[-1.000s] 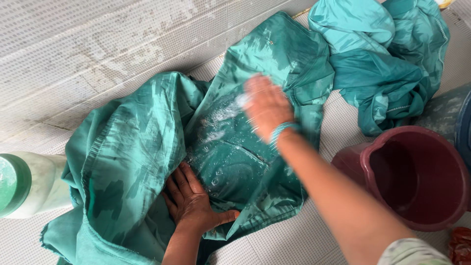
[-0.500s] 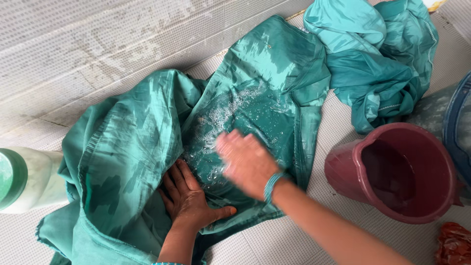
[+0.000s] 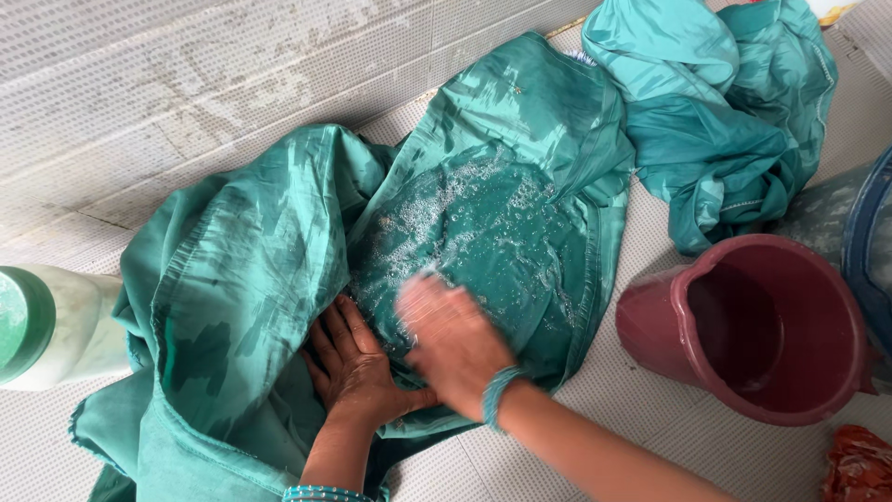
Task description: The person hand-washes a teal garment on a tiled bathroom floor. They apply white powder detergent directly to the fabric, rub it in with their hands, and rinse the garment using water from a pink mug. The person scrubs the fabric against the floor and wrings out the excess water repeatedly.
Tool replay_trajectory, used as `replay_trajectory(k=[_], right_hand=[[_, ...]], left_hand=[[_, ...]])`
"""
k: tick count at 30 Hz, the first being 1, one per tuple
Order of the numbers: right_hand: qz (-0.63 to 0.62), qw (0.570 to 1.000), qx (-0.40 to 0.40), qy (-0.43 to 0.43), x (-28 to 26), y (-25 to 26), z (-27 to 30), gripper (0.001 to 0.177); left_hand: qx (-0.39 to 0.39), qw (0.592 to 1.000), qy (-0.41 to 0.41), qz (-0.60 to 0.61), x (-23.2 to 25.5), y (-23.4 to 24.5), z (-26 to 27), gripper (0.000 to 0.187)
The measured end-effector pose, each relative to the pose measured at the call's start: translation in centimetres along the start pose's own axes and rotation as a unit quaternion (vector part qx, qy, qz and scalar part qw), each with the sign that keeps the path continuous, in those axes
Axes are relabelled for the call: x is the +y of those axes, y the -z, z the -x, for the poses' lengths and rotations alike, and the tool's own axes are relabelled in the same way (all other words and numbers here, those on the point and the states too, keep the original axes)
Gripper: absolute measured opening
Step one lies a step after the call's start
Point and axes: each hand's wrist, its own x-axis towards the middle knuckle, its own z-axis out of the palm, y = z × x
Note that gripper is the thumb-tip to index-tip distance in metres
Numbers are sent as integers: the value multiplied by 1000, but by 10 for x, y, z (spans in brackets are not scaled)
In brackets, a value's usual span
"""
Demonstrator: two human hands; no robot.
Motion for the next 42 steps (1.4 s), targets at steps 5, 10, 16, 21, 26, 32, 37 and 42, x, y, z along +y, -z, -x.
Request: replay_trajectory(k=[5,10,16,21,26,32,37,42], right_hand=[[-11,984,134,119,25,0,-40,64],[-65,980,85,-170,120,4,-51,65],[61,946,128,-292,92,-19,-28,72],[-46,998,32,17,1,-12,-30,73],[46,997,-14,65,27,-12,-86,53],[-52,967,152,-200,123,-11,-82,62],[15,957,169,-235,100,-31,-37,72],[-37,984,173,17,1,-27,-23,78]], left_hand=[[12,1000,-4,8,-1,-2,0,181],[16,1000,0,4,-1,0,2,182],[15,1000,3,-3,0,2,1,182],[20,1000,-4,5,-1,0,1,183],[33,999,-5,9,-1,-1,1,180],[30,999,-4,18,-2,1,5,180],[23,1000,0,18,0,4,5,180],[28,999,-11,19,-2,2,4,179]])
